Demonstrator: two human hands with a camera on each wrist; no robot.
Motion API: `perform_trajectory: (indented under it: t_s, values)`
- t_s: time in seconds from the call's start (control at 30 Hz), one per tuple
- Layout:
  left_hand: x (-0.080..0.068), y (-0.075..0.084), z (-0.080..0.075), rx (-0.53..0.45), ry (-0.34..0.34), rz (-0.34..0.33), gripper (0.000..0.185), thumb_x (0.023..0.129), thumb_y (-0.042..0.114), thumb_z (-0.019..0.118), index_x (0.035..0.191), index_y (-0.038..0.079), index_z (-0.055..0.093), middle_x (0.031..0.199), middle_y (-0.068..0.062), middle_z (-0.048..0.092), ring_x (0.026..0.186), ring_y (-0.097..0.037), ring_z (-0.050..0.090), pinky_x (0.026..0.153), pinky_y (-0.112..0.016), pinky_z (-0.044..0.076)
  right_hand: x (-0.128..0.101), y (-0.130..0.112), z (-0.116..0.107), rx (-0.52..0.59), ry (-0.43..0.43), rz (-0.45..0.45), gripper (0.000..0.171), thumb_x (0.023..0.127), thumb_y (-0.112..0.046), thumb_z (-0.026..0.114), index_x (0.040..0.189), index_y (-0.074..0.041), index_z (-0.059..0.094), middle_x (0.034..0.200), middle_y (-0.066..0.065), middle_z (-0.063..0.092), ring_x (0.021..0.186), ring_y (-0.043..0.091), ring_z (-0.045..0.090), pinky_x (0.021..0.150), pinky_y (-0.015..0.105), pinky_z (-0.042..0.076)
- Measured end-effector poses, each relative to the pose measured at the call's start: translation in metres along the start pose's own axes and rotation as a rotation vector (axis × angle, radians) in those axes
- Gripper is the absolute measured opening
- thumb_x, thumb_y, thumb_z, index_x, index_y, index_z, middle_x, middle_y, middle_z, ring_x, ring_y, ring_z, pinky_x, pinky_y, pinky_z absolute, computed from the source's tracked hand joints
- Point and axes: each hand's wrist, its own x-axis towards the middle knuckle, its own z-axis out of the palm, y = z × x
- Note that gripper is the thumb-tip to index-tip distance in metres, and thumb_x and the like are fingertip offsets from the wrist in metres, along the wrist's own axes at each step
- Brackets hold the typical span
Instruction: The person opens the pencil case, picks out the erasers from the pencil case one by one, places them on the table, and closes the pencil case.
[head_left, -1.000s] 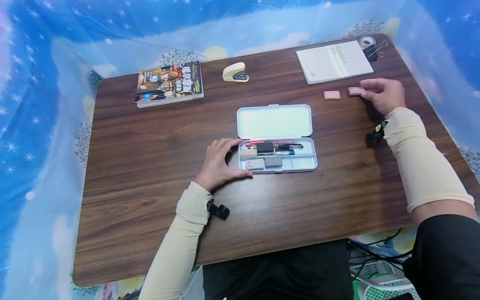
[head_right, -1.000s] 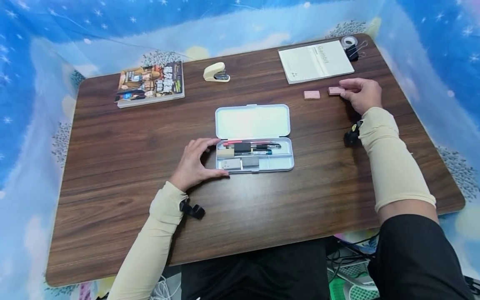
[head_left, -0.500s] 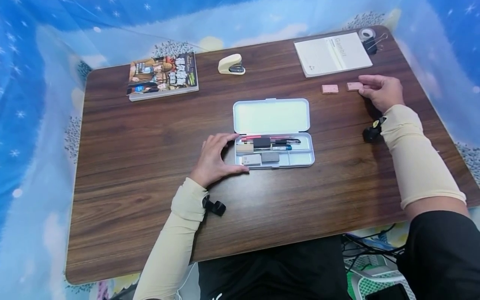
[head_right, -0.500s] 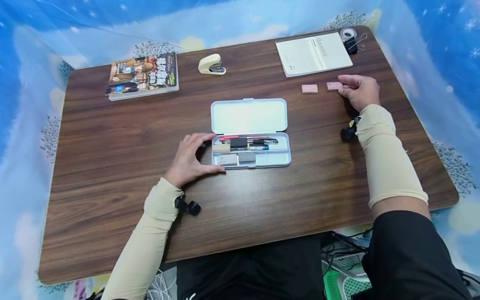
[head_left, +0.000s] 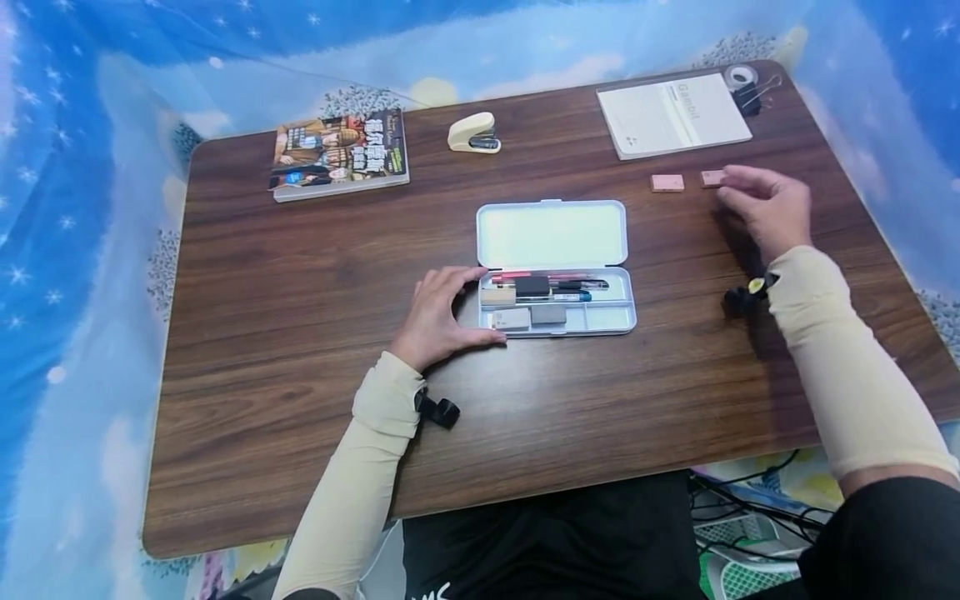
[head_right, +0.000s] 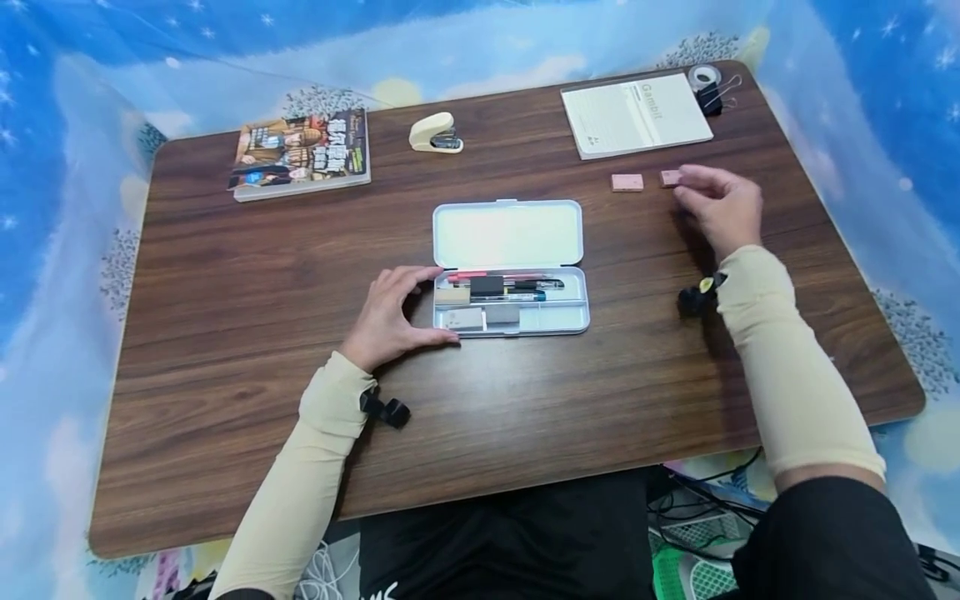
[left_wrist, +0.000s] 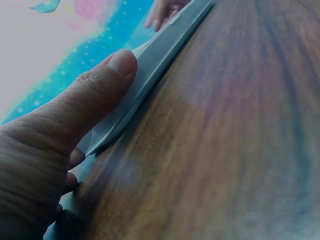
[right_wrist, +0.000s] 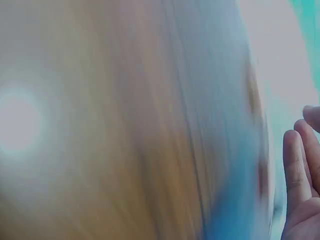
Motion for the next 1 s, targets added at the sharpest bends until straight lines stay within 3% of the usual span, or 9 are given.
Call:
perform_trajectory:
  t_s: [0.13,0.2,0.3,0.37,0.43,0.7,0.87,1.0]
  values:
    - [0.002,0.001,0.000,0.001,-0.002,0.006,0.102,0.067,0.046,0.101,0.152,0.012,0.055,0.143,-0.012,0.059,0.127,-0.031,0.049,0.107,-0.051,0.034,-0.043,-0.007,0.041,0.068,-0.149,-0.018,0.031,0.091,0.002,0.081,0.121,0.001,0.077,0.102,-0.001,0.080,0.094,0.007,0.069,0.082,0.018,0.053]
    - [0.003,0.001,0.000,0.002,0.001,0.010,0.102,0.066,0.046,0.101,0.151,0.012,0.056,0.144,-0.012,0.059,0.127,-0.031,0.049,0.107,-0.051,0.034,-0.062,-0.009,0.064,0.020,-0.235,-0.038,0.030,0.092,-0.001,0.081,0.121,0.003,0.076,0.105,0.002,0.080,0.096,0.008,0.069,0.083,0.019,0.052]
    - [0.003,0.000,0.000,0.004,0.005,0.013,0.102,0.066,0.046,0.101,0.151,0.012,0.056,0.143,-0.012,0.060,0.126,-0.031,0.049,0.106,-0.051,0.035,-0.086,-0.011,0.095,-0.116,-0.405,-0.095,0.027,0.093,-0.002,0.080,0.120,0.002,0.077,0.111,0.009,0.078,0.094,0.012,0.070,0.080,0.022,0.055]
    - [0.003,0.000,0.000,0.004,0.008,0.014,0.101,0.067,0.046,0.101,0.150,0.011,0.056,0.142,-0.012,0.060,0.126,-0.031,0.049,0.106,-0.051,0.035,-0.097,-0.011,0.113,-0.311,-0.485,-0.217,0.025,0.095,-0.006,0.080,0.119,-0.002,0.079,0.112,0.009,0.078,0.094,0.011,0.070,0.081,0.020,0.054]
    - [0.002,0.001,0.001,0.004,0.009,0.010,0.101,0.066,0.046,0.101,0.150,0.011,0.056,0.142,-0.012,0.060,0.126,-0.031,0.049,0.106,-0.051,0.034,-0.105,-0.010,0.127,-0.435,-0.560,-0.285,0.023,0.095,-0.008,0.081,0.118,-0.006,0.080,0.111,0.008,0.078,0.092,0.013,0.071,0.079,0.020,0.054]
    - [0.004,0.002,0.004,-0.002,-0.008,0.003,0.102,0.068,0.048,0.100,0.152,0.012,0.055,0.143,-0.012,0.059,0.127,-0.031,0.049,0.107,-0.051,0.034,-0.112,-0.006,0.150,-0.628,-0.628,-0.340,0.029,0.090,-0.013,0.086,0.119,-0.011,0.081,0.096,0.002,0.077,0.084,0.015,0.071,0.079,0.028,0.057]
    - [0.003,0.001,0.002,-0.005,0.012,0.014,0.100,0.067,0.046,0.101,0.150,0.011,0.057,0.141,-0.012,0.061,0.124,-0.031,0.050,0.105,-0.051,0.036,-0.110,-0.009,0.157,-0.665,-0.654,-0.383,0.032,0.090,-0.011,0.086,0.121,-0.009,0.080,0.099,0.005,0.077,0.085,0.018,0.072,0.083,0.040,0.059]
    - [0.001,0.001,0.000,-0.005,0.017,0.013,0.100,0.066,0.046,0.101,0.149,0.011,0.057,0.140,-0.011,0.062,0.122,-0.031,0.051,0.103,-0.050,0.036,-0.110,-0.010,0.161,-0.659,-0.657,-0.373,0.032,0.090,-0.010,0.086,0.121,-0.008,0.079,0.102,0.005,0.077,0.087,0.019,0.072,0.084,0.040,0.059]
